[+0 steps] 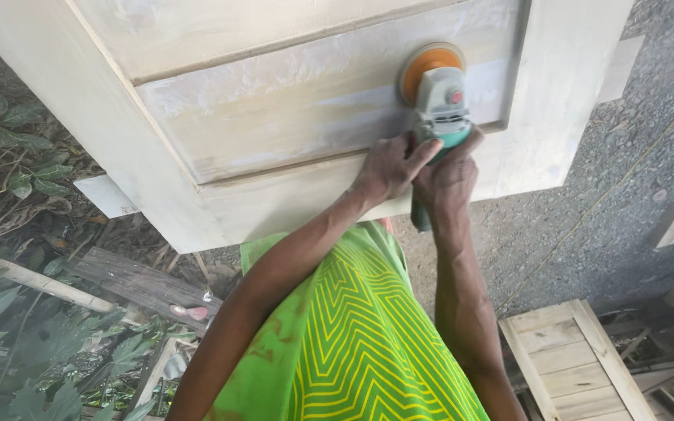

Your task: The person uses an electric sander to smooth the surface of a wooden door frame. They move the tool across the flat panels and edges, occasionally pausing to adjust their grip or position.

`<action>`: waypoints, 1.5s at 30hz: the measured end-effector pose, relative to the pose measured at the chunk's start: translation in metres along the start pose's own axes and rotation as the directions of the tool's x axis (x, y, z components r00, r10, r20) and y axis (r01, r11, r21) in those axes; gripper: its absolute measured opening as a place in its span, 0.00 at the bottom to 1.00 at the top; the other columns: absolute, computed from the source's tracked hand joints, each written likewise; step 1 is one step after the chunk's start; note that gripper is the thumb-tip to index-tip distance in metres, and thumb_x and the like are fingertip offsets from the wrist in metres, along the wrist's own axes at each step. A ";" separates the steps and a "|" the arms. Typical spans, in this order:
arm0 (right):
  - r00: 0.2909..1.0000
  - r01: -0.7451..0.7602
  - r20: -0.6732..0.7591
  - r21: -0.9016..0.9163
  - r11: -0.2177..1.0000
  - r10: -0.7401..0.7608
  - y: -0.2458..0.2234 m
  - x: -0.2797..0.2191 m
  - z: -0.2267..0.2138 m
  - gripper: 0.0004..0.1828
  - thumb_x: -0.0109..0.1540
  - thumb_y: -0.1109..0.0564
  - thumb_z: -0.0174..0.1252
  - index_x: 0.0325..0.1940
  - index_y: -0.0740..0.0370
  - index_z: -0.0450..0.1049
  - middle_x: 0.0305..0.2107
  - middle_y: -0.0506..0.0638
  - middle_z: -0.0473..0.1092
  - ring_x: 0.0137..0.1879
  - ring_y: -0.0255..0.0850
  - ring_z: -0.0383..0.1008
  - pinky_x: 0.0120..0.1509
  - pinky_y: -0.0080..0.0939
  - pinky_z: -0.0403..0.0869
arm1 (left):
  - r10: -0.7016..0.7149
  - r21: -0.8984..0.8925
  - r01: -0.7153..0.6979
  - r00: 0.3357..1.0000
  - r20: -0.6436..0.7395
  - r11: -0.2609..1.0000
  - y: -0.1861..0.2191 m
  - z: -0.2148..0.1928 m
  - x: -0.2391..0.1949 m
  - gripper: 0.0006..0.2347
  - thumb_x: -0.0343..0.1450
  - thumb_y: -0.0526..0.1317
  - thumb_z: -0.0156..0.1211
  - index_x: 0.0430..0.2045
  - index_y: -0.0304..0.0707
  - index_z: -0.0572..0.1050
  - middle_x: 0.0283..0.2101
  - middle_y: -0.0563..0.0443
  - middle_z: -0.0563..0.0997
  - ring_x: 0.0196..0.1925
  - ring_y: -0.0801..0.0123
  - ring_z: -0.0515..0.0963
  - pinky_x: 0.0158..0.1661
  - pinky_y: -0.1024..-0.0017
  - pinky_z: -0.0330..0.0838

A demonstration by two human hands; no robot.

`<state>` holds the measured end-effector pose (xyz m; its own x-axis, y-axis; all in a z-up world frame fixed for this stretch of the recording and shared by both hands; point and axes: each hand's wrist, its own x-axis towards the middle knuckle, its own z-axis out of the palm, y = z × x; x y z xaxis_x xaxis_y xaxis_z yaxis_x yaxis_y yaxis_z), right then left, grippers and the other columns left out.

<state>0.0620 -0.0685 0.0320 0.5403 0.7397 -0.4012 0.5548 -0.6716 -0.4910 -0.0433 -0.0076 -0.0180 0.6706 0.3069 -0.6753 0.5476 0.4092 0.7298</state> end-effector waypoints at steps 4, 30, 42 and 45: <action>0.988 0.112 0.095 0.066 0.991 -0.118 -0.044 -0.034 0.039 0.34 0.70 0.46 0.61 0.62 0.73 0.51 0.28 0.61 0.74 0.25 0.49 0.78 0.24 0.44 0.79 | 0.055 -0.012 -0.060 0.964 -0.261 0.998 -0.059 -0.033 -0.057 0.34 0.73 0.66 0.43 0.46 0.28 0.80 0.37 0.36 0.85 0.41 0.46 0.85 0.43 0.54 0.76; 0.993 0.072 0.098 -0.058 0.996 -0.066 -0.026 -0.041 0.028 0.34 0.73 0.43 0.58 0.61 0.66 0.44 0.31 0.64 0.72 0.27 0.51 0.77 0.29 0.47 0.80 | 0.021 0.097 -0.009 0.992 -0.125 0.995 -0.038 -0.014 -0.046 0.39 0.67 0.75 0.33 0.31 0.34 0.79 0.21 0.44 0.81 0.23 0.59 0.83 0.28 0.61 0.78; 0.878 0.455 0.206 -0.075 0.888 -0.432 -0.146 -0.073 0.155 0.41 0.61 0.44 0.65 0.63 0.73 0.54 0.32 0.64 0.73 0.31 0.55 0.77 0.28 0.50 0.78 | 0.054 -0.353 -0.320 0.803 -0.594 0.879 -0.154 -0.112 -0.173 0.28 0.78 0.59 0.42 0.52 0.28 0.76 0.49 0.34 0.83 0.52 0.53 0.82 0.50 0.58 0.75; 0.906 0.373 0.234 -0.048 0.927 -0.352 -0.131 -0.061 0.138 0.35 0.67 0.45 0.62 0.63 0.71 0.52 0.31 0.63 0.74 0.27 0.48 0.77 0.24 0.44 0.78 | 0.059 -0.277 -0.251 0.831 -0.554 0.928 -0.140 -0.104 -0.144 0.29 0.77 0.60 0.42 0.50 0.29 0.76 0.44 0.32 0.84 0.48 0.47 0.84 0.46 0.59 0.76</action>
<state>-0.1308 -0.0197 0.0143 0.1458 0.9168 -0.3718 0.7456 -0.3488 -0.5678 -0.2686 -0.0193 -0.0342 0.3124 0.7547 -0.5769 0.2013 0.5409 0.8167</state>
